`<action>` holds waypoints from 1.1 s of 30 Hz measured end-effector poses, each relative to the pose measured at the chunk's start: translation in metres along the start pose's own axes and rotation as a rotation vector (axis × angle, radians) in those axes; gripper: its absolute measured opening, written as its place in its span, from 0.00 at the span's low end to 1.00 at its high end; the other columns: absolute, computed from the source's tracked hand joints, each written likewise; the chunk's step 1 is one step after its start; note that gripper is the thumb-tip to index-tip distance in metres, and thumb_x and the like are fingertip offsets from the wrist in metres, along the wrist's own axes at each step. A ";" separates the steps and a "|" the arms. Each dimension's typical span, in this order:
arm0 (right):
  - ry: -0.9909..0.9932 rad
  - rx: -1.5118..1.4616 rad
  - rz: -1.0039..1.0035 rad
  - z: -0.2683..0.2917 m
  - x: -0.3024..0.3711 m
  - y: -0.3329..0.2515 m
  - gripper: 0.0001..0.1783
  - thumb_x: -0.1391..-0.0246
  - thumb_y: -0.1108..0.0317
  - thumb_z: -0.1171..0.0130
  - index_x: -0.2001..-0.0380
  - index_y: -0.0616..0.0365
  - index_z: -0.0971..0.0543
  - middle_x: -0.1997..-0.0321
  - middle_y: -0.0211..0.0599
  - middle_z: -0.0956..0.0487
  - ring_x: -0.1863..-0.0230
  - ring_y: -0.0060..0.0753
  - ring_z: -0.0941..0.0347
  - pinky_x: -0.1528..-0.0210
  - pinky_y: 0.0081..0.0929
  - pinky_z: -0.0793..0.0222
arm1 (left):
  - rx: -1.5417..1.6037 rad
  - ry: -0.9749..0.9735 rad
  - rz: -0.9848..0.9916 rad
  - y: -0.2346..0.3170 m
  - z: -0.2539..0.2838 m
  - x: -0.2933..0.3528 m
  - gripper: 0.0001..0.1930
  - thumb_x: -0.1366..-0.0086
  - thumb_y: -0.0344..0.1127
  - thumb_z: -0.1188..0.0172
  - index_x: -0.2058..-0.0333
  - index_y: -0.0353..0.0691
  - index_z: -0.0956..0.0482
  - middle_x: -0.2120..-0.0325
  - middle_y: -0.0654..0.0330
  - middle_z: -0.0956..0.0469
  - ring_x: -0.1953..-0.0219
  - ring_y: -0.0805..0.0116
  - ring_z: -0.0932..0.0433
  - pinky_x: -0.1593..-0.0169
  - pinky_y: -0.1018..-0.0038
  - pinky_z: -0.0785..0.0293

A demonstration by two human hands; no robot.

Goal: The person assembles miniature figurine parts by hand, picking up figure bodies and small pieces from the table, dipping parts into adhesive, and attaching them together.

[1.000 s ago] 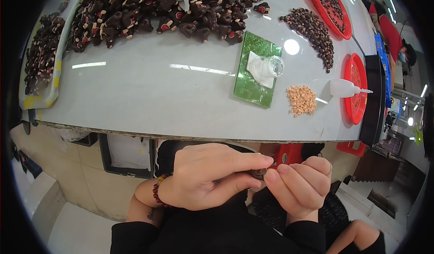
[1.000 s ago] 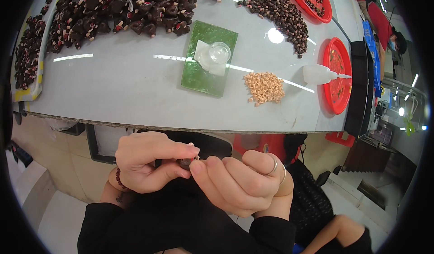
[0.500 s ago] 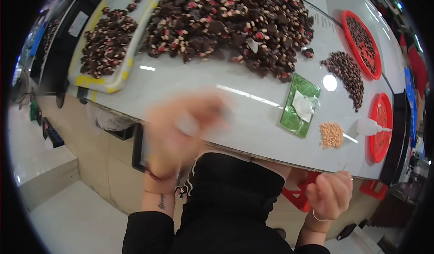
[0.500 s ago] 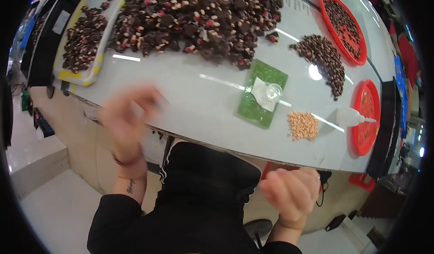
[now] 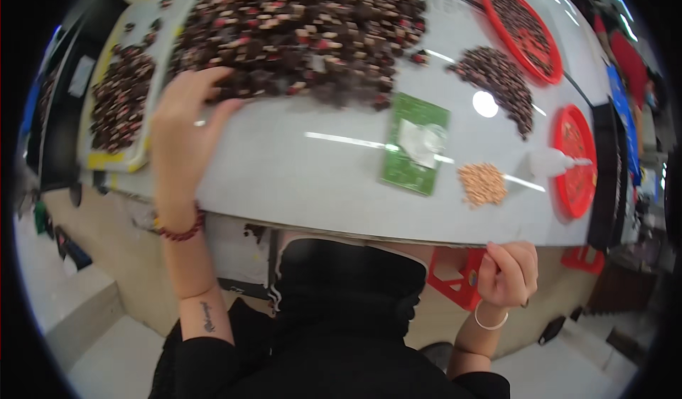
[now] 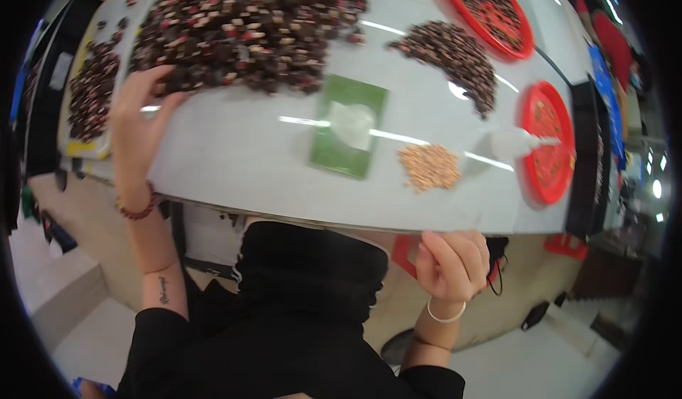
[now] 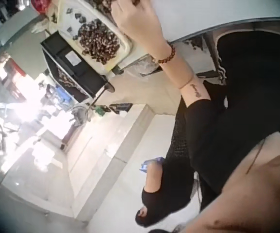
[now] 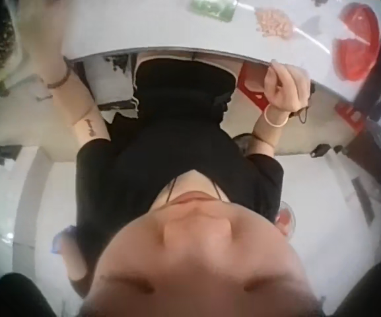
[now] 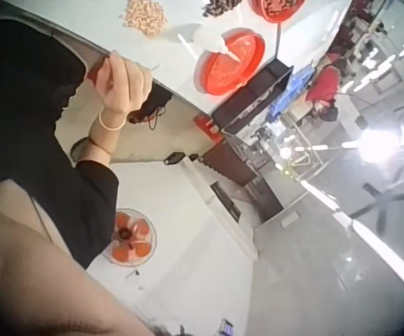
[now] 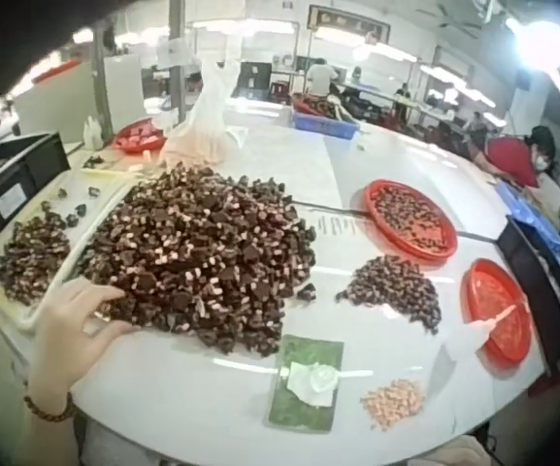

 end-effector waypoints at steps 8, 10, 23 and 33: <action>-0.022 0.015 -0.387 0.007 0.031 0.072 0.11 0.65 0.83 0.39 0.72 0.63 0.21 0.74 0.36 0.26 0.76 0.30 0.31 0.76 0.21 0.37 | -0.012 0.000 0.184 -0.016 -0.002 0.006 0.13 0.45 0.30 0.37 0.61 0.36 0.24 0.81 0.63 0.33 0.81 0.76 0.37 0.75 0.80 0.37; -0.071 0.005 -0.396 -0.002 0.031 0.074 0.11 0.65 0.82 0.39 0.72 0.62 0.21 0.73 0.36 0.26 0.75 0.31 0.31 0.76 0.22 0.37 | -0.008 -0.010 0.187 -0.014 -0.009 0.008 0.13 0.45 0.31 0.37 0.60 0.37 0.24 0.82 0.64 0.34 0.80 0.76 0.38 0.75 0.80 0.38; -0.203 -0.035 -0.201 -0.044 0.000 0.043 0.10 0.67 0.80 0.36 0.75 0.59 0.22 0.75 0.32 0.29 0.76 0.33 0.35 0.76 0.26 0.38 | 0.023 -0.002 0.226 -0.007 -0.007 0.034 0.15 0.45 0.29 0.38 0.58 0.39 0.28 0.76 0.63 0.28 0.78 0.75 0.36 0.73 0.78 0.35; -0.149 -0.256 -0.209 -0.043 -0.011 0.012 0.12 0.71 0.84 0.40 0.76 0.60 0.23 0.77 0.34 0.28 0.77 0.31 0.34 0.77 0.23 0.39 | 1.400 -0.119 0.253 0.072 -0.029 0.083 0.30 0.32 0.59 0.67 0.74 0.36 0.30 0.80 0.62 0.35 0.80 0.75 0.38 0.78 0.83 0.44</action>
Point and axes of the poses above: each hand's wrist, its own x-axis away from the middle knuckle, its own z-axis out of the back of the hand, y = z × x, the point moved 10 cm from there along -x, towards the middle knuckle
